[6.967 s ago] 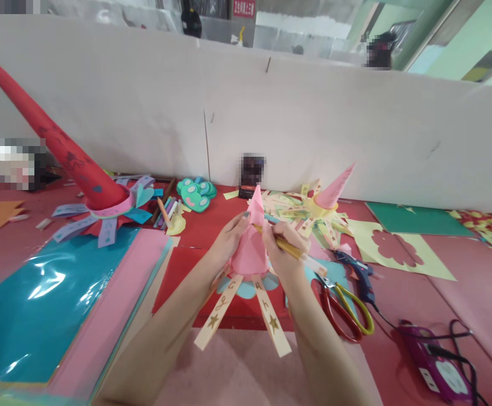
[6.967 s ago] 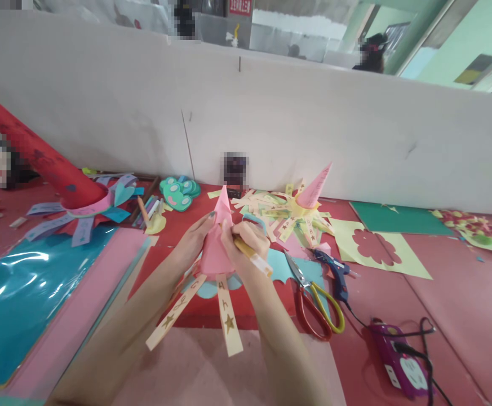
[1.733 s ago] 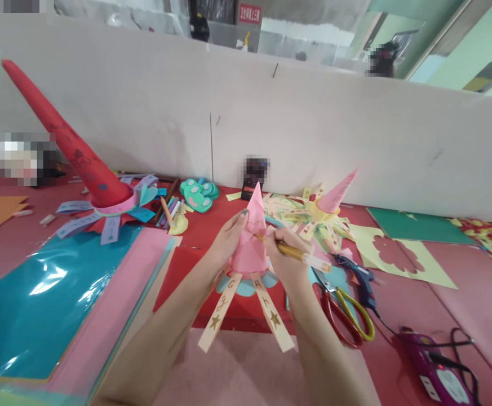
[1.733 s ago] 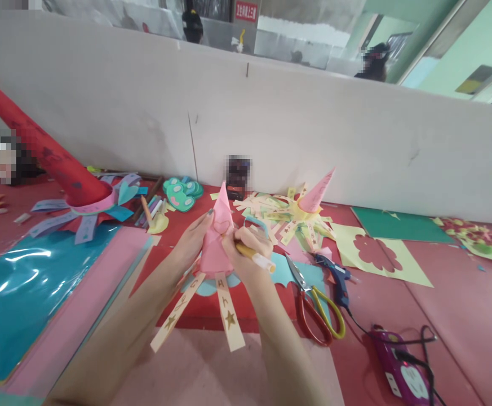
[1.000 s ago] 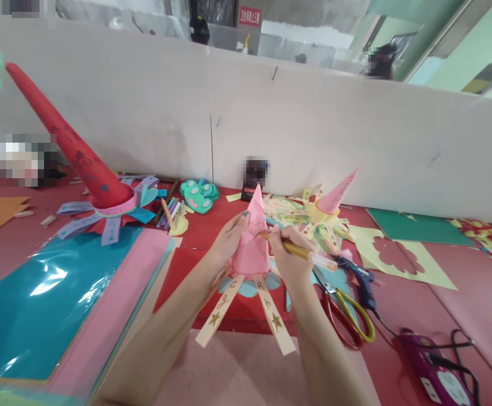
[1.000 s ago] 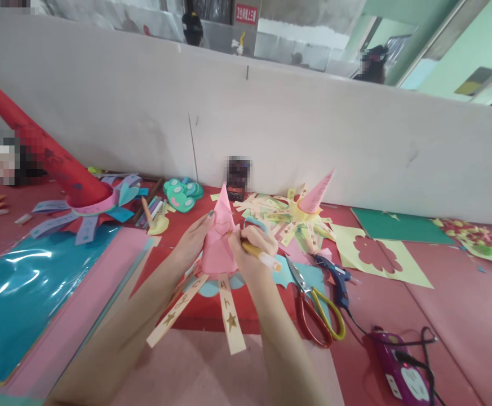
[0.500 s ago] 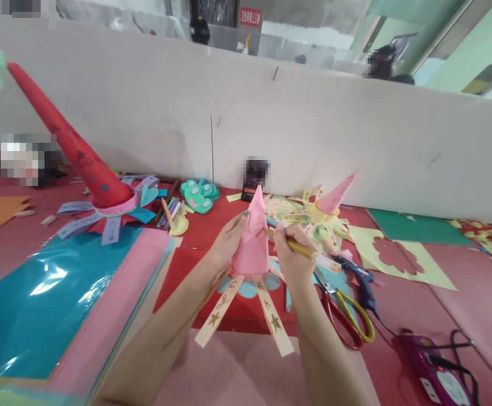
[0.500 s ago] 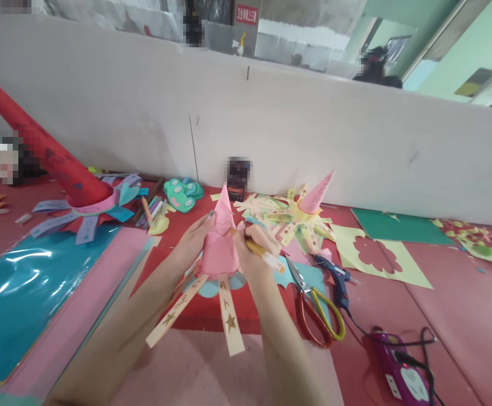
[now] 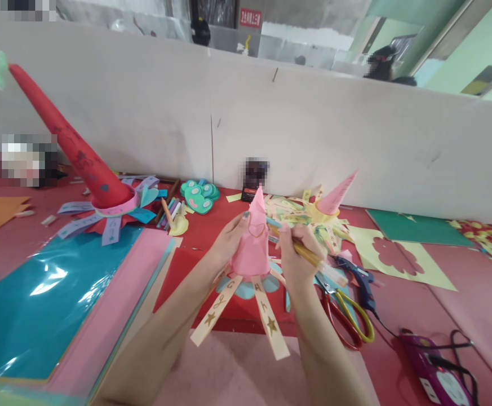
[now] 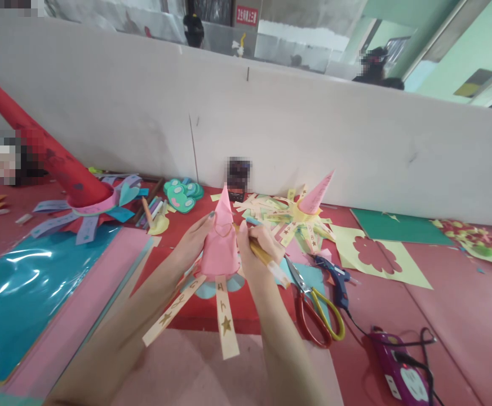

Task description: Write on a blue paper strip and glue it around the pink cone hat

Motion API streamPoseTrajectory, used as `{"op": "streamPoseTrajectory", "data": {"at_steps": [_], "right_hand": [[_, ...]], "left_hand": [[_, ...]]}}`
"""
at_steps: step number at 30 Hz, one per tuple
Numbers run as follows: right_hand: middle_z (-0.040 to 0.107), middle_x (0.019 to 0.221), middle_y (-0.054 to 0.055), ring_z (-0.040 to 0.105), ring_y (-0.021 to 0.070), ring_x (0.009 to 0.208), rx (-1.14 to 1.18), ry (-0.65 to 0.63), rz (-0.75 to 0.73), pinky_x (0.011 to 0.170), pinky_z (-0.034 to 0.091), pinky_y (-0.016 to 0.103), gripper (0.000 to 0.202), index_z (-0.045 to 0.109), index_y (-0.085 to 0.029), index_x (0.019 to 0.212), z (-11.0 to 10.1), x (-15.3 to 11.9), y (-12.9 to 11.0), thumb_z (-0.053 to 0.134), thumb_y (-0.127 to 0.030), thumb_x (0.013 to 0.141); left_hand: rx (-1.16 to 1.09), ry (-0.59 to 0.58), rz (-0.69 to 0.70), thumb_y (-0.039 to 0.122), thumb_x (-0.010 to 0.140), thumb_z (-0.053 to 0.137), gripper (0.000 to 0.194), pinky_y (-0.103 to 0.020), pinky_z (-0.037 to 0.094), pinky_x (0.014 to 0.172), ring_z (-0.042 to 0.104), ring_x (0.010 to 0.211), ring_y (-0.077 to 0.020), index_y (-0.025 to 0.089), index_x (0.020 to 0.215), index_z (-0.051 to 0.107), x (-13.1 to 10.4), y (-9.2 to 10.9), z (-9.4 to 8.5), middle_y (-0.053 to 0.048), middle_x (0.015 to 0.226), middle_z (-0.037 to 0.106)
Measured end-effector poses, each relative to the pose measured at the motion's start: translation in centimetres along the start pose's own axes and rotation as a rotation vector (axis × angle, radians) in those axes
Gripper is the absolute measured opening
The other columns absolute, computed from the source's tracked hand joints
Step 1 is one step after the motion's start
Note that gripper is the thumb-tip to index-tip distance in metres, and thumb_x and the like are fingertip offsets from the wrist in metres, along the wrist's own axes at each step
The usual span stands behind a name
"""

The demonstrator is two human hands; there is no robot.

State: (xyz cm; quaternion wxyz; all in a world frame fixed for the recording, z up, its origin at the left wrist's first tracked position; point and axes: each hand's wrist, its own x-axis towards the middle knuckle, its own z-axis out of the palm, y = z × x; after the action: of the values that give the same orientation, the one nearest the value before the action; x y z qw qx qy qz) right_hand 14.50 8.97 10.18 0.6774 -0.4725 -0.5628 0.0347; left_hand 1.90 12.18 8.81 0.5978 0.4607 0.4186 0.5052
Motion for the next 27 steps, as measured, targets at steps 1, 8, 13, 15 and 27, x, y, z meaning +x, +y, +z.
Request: {"op": "streamPoseTrajectory", "data": {"at_steps": [1, 8, 13, 15, 27], "right_hand": [[0.05, 0.047, -0.005, 0.046, 0.008, 0.042, 0.003, 0.038, -0.037, 0.047, 0.041, 0.024, 0.025, 0.047, -0.019, 0.059, -0.1, 0.1, -0.1, 0.058, -0.024, 0.081], [0.065, 0.074, 0.0, 0.06, 0.0107, 0.058, -0.063, 0.161, -0.162, 0.057, 0.048, 0.026, 0.01, 0.062, -0.019, 0.091, -0.6, 0.9, 0.5, 0.057, -0.021, 0.082], [0.067, 0.079, 0.0, 0.06, 0.0116, 0.064, -0.075, 0.041, -0.126, 0.066, 0.05, 0.029, 0.012, 0.062, -0.02, 0.09, -0.8, 0.9, 1.0, 0.052, -0.023, 0.086], [0.067, 0.082, 0.001, 0.06, 0.0117, 0.064, -0.049, -0.009, -0.071, 0.066, 0.05, 0.029, 0.015, 0.062, -0.02, 0.09, -0.7, 0.8, 0.9, 0.047, -0.024, 0.089], [0.064, 0.1, 0.009, 0.062, 0.0172, 0.089, 0.074, -0.298, 0.208, 0.078, 0.05, 0.035, 0.02, 0.048, -0.02, 0.105, -0.6, -2.6, 4.4, 0.041, -0.03, 0.089]], "left_hand": [[-0.001, -0.011, 0.0, 0.051, 0.08, 0.052, 0.038, -0.032, 0.045, 0.089, 0.058, 0.104, -0.0238, 0.02, 0.097, 0.063, -0.1, 0.0, 0.0, -0.005, 0.105, 0.068], [0.162, -0.149, 0.141, 0.049, 0.081, 0.052, 0.04, -0.031, 0.044, 0.089, 0.057, 0.105, -0.0212, 0.022, 0.109, 0.06, 0.6, -0.7, -0.8, -0.005, 0.112, 0.064], [0.232, -0.229, 0.177, 0.051, 0.075, 0.059, 0.042, -0.035, 0.045, 0.09, 0.056, 0.107, -0.026, 0.021, 0.104, 0.064, 1.4, -0.9, -1.7, -0.006, 0.11, 0.065], [0.245, -0.228, 0.213, 0.053, 0.079, 0.053, 0.043, -0.037, 0.04, 0.097, 0.052, 0.115, -0.0261, 0.021, 0.105, 0.064, 1.2, -0.4, -2.0, -0.006, 0.114, 0.064], [0.349, 0.225, 0.269, 0.043, 0.084, 0.047, 0.047, -0.041, 0.031, 0.105, 0.038, 0.13, -0.024, 0.019, 0.125, 0.043, -2.3, -3.7, -0.2, -0.012, 0.136, 0.045]]}}
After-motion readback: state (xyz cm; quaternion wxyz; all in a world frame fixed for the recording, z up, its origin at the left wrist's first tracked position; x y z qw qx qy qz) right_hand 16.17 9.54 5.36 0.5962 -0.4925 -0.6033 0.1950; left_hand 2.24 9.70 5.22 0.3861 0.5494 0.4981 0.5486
